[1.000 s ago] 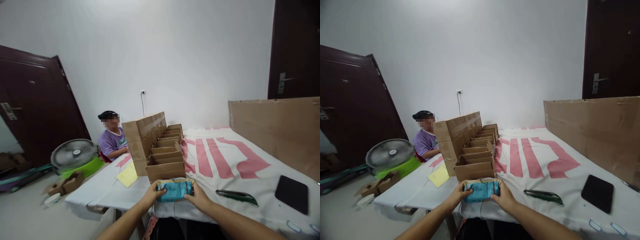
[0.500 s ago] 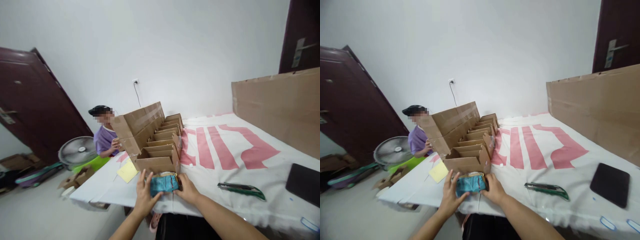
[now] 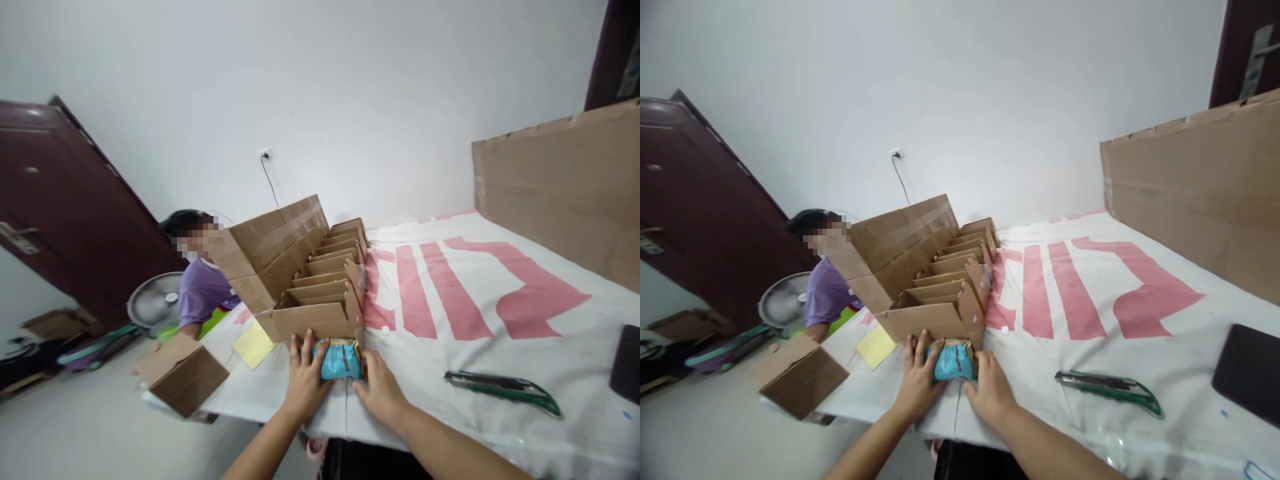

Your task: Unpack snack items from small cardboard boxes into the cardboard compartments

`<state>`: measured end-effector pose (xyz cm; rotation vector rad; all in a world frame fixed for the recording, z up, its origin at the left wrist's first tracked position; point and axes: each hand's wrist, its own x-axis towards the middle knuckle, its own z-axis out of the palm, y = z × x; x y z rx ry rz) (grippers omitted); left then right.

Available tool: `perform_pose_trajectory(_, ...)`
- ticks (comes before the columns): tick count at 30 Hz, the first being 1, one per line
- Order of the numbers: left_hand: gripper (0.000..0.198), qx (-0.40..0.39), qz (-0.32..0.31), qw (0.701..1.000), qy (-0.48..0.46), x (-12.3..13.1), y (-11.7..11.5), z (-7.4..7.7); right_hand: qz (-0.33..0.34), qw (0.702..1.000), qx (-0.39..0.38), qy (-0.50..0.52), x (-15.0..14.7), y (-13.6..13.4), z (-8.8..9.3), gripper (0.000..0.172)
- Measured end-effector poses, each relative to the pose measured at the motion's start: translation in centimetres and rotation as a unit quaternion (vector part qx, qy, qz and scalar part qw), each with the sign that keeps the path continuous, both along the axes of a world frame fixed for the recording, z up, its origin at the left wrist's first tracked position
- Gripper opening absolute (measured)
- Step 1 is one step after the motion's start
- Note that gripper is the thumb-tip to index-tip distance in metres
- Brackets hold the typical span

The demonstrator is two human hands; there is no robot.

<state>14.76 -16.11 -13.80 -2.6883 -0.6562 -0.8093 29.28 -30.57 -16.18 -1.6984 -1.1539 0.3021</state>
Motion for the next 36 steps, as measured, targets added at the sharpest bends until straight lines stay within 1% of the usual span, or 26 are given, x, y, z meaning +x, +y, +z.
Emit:
perform_pose_trajectory(3, 0.067, -0.01, 0.017, 1.0, 0.011, 1.1, 0.4, 0.0, -0.028, 1.0, 0.003, 0.004, 0.0, 0.1, -0.3, 0.057)
perform_pose_trajectory(5, 0.068, -0.013, 0.027, 0.999, 0.017, 2.0, 0.8, 0.2, -0.043, 0.999, 0.011, 0.005, 0.0, 0.2, -0.7, 0.061)
perform_pose_trajectory(8, 0.069, -0.014, 0.045, 0.998, 0.033, 3.5, 1.5, 0.6, -0.043, 0.999, 0.007, 0.008, 0.1, 0.3, -1.0, 0.061)
perform_pose_trajectory(11, 0.072, -0.028, 0.08, 0.995, 0.056, 4.9, 1.9, 1.2, -0.043, 0.999, -0.002, 0.009, 0.1, 0.3, -0.9, 0.06)
perform_pose_trajectory(16, 0.072, -0.036, 0.129, 0.988, 0.076, 7.1, 2.7, 1.7, -0.02, 0.999, -0.036, 0.016, 0.2, 0.1, -0.2, 0.053)
perform_pose_trajectory(23, 0.069, -0.024, 0.152, 0.986, 0.065, 8.8, 4.1, 1.2, -0.01, 0.999, -0.041, 0.001, 0.3, 0.0, 0.0, 0.045)
perform_pose_trajectory(26, 0.065, -0.03, 0.167, 0.984, 0.052, 9.3, 4.4, 1.2, -0.003, 0.999, -0.04, -0.01, 0.5, 0.0, -0.1, 0.038)
perform_pose_trajectory(31, 0.062, -0.033, 0.185, 0.981, 0.05, 10.0, 4.3, 1.3, 0.027, 0.998, -0.049, -0.04, 0.9, -0.1, 0.3, 0.023)
perform_pose_trajectory(36, 0.071, -0.033, 0.179, 0.982, 0.048, 9.8, 3.3, 1.3, 0.032, 0.997, -0.055, -0.043, 1.0, -0.1, 0.5, 0.017)
